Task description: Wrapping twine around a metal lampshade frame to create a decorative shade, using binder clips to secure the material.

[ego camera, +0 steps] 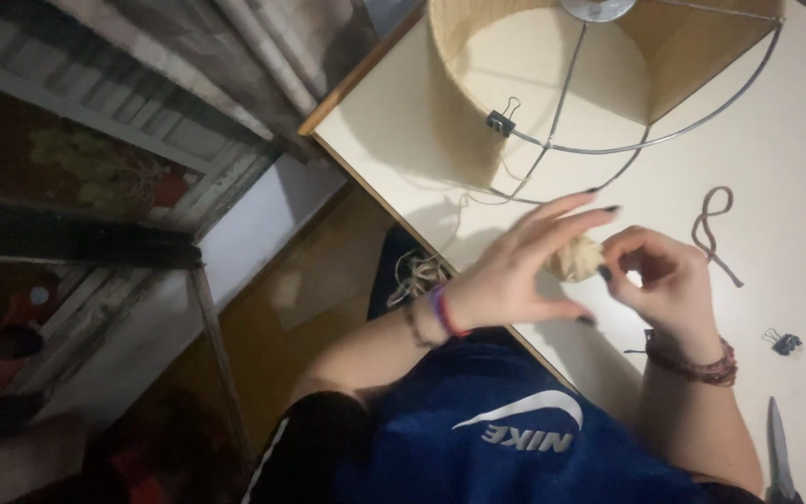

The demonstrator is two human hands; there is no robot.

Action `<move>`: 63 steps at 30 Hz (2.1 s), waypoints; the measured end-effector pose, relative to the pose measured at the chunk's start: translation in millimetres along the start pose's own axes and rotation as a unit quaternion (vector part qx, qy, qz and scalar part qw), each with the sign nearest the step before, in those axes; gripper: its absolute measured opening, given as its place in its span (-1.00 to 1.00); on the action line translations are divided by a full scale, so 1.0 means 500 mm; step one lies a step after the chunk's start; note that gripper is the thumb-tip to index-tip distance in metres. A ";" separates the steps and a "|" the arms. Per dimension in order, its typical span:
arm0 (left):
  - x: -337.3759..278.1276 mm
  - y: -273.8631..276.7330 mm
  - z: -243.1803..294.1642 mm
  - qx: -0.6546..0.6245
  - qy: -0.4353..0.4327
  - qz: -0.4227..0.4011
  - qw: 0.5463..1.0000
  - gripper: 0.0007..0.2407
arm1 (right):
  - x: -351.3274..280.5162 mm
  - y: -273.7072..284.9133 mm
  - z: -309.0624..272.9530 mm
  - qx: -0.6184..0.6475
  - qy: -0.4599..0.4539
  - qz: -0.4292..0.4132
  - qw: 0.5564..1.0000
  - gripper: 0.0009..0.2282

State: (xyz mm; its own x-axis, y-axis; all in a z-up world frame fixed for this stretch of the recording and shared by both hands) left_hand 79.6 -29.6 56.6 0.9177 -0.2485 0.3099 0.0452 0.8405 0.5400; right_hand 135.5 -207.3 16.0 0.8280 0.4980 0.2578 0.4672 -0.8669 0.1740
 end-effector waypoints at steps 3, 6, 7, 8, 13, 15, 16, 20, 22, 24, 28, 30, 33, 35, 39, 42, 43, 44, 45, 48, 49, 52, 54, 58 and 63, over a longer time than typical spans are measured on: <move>0.018 -0.030 -0.028 -0.202 0.021 0.038 0.978 -0.56 | -0.001 -0.008 -0.016 -0.037 0.026 0.011 0.999 -0.93; 0.015 -0.030 -0.038 -0.284 0.072 0.025 0.956 -0.78 | 0.003 -0.002 -0.038 -0.065 0.013 0.010 0.998 -0.87; 0.011 -0.031 -0.046 -0.277 0.102 0.023 0.955 -0.78 | 0.004 -0.006 -0.041 -0.095 0.004 0.007 0.995 -0.87; 0.005 -0.032 -0.053 -0.270 0.132 0.021 0.954 -0.78 | 0.005 -0.010 -0.045 -0.125 -0.006 0.004 0.992 -0.86; -0.014 -0.034 -0.072 -0.222 0.150 0.089 0.959 -0.73 | 0.009 -0.023 -0.031 -0.113 0.015 0.018 0.993 -0.87; -0.021 -0.036 -0.069 -0.204 0.153 0.116 0.960 -0.71 | 0.006 -0.026 -0.025 -0.128 0.038 0.025 0.991 -0.88; -0.024 -0.029 -0.061 -0.209 0.140 0.149 0.956 -0.75 | 0.005 -0.026 -0.025 -0.154 0.037 0.038 0.987 -0.88; -0.044 -0.028 -0.099 -0.203 0.133 0.217 0.946 -0.81 | -0.029 0.022 0.062 -0.122 0.040 0.105 0.986 -0.86; -0.050 -0.018 -0.130 -0.218 0.136 0.211 0.943 -0.79 | -0.035 0.053 0.049 -0.085 0.019 0.117 0.989 -0.89; -0.055 -0.006 -0.158 -0.233 0.137 0.203 0.941 -0.77 | -0.044 0.092 0.053 -0.048 -0.002 0.131 0.990 -0.91; -0.062 0.042 -0.184 -0.125 0.169 0.217 0.953 -0.79 | -0.078 0.186 0.101 -0.122 -0.041 0.149 0.980 -0.93; -0.069 0.052 -0.197 -0.082 0.174 0.221 0.956 -0.78 | -0.101 0.220 0.114 -0.201 -0.050 0.167 0.964 -0.95; -0.072 -0.021 -0.225 -0.106 0.226 -0.051 0.967 -0.88 | -0.125 0.256 0.110 -0.333 -0.050 0.202 0.920 -0.94; -0.085 -0.052 -0.163 -0.015 0.090 -0.262 0.961 -0.66 | -0.126 0.258 0.143 -0.409 -0.115 0.084 0.902 -0.94; -0.037 0.066 -0.127 -0.048 0.179 -0.008 0.983 -0.92 | -0.118 0.265 0.180 -0.486 -0.201 0.022 0.850 -0.91; -0.038 0.135 -0.131 -0.002 0.142 0.239 0.960 -0.93 | -0.076 0.216 0.120 -0.598 -0.075 0.010 0.798 -0.96; -0.029 0.120 -0.150 -0.052 0.157 0.220 0.961 -0.85 | -0.045 0.176 0.057 -0.558 0.017 0.047 0.828 -0.96; -0.019 0.104 -0.167 -0.103 0.172 0.199 0.959 -0.73 | -0.019 0.138 -0.007 -0.511 0.109 0.082 0.849 -0.90; -0.013 0.099 -0.169 -0.104 0.170 0.198 0.960 -0.73 | 0.018 0.089 -0.054 -0.512 0.109 0.083 0.848 -0.90; 0.011 0.044 -0.195 -0.346 0.169 0.122 0.915 -0.71 | 0.118 -0.071 -0.206 -0.458 0.262 0.059 0.847 -0.85; 0.010 0.029 -0.214 -0.459 0.172 0.143 0.860 -0.77 | 0.149 -0.119 -0.241 -0.464 0.289 0.045 0.836 -0.81; -0.004 0.019 -0.229 -0.516 0.199 0.181 0.813 -0.80 | 0.217 -0.196 -0.255 -0.498 0.299 0.037 0.813 -0.69; -0.005 0.043 -0.222 -0.465 0.223 0.201 0.833 -0.78 | 0.248 -0.211 -0.236 -0.526 0.285 0.044 0.800 -0.62; 0.001 0.048 -0.242 -0.456 0.256 0.204 0.828 -0.82 | 0.270 -0.200 -0.203 -0.509 0.257 0.078 0.818 -0.77; 0.012 0.037 -0.249 -0.471 0.256 0.206 0.819 -0.80 | 0.233 -0.134 -0.218 -0.315 0.273 0.116 0.902 -0.88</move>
State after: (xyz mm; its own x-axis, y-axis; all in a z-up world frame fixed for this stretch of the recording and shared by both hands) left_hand 135.1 44.6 -29.0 0.9658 0.1810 -0.1857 -0.2469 0.8606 -0.4454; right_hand 166.7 -88.8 138.0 0.5251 0.3910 0.7559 -0.1100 -0.8496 0.5159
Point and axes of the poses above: each hand's wrist, its own x-axis towards the middle knuckle, its own y-axis out of the back of the hand, z = x × y, the point moved 7 cm from there along x, towards the middle knuckle, and after that the axes turned 9 degrees about y, right-handed, at the moved point
